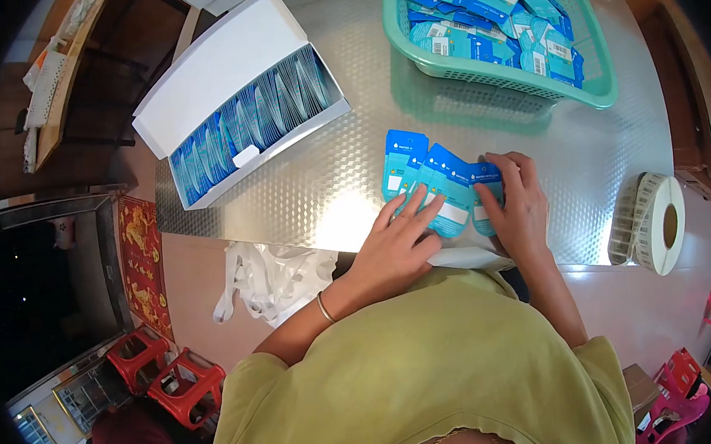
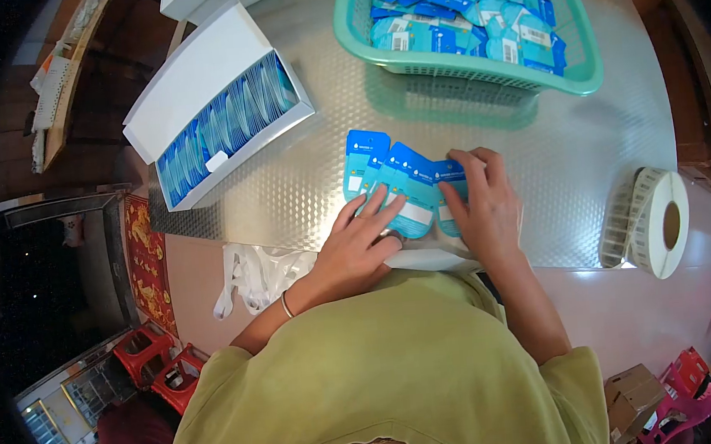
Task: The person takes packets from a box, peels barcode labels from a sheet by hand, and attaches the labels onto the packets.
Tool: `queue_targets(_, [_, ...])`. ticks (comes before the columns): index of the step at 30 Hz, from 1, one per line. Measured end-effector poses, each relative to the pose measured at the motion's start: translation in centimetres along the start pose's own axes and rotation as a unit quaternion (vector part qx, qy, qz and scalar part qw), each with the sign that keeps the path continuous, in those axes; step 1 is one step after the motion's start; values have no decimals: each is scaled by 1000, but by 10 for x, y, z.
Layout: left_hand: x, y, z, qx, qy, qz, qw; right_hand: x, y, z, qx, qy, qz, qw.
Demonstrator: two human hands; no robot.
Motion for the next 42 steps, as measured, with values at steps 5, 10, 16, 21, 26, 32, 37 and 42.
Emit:
queue_targets(5, [7, -2, 8, 10, -50, 32, 998, 0, -2, 3, 4, 27, -3, 1000])
queue_targets(10, [10, -9, 14, 18, -84, 25, 996, 2, -9, 10, 20, 57, -22, 998])
queue_targets(16, [17, -19, 18, 32, -118, 11, 992, 5, -22, 17, 21, 49, -36, 998])
queue_targets(21, [12, -22, 9, -3, -75, 4, 997, 13, -28, 5, -17, -84, -22, 996])
queue_targets(26, [2, -18, -21, 7, 59, 10, 998, 7, -10, -19, -172, -321, 54, 930])
queue_targets(32, [-9, -8, -47, 94, 56, 5, 994, -3, 8, -33, -373, -375, 20, 849])
queue_targets(37, [-30, 9, -85, -22, 36, -120, 992, 0, 15, -33, -375, -356, 27, 856])
queue_targets(42, [-16, 5, -104, -146, 88, -55, 984, -16, 11, -30, -365, -379, -10, 850])
Point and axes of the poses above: each hand's wrist, its own y-axis away from the middle knuckle, its own z-axis out of the palm, x = y × z, the point moved 3 cm from there along -y, towards the middle knuckle, and after that the axes turned 5 degrees about -z, right-handed, at the moved point
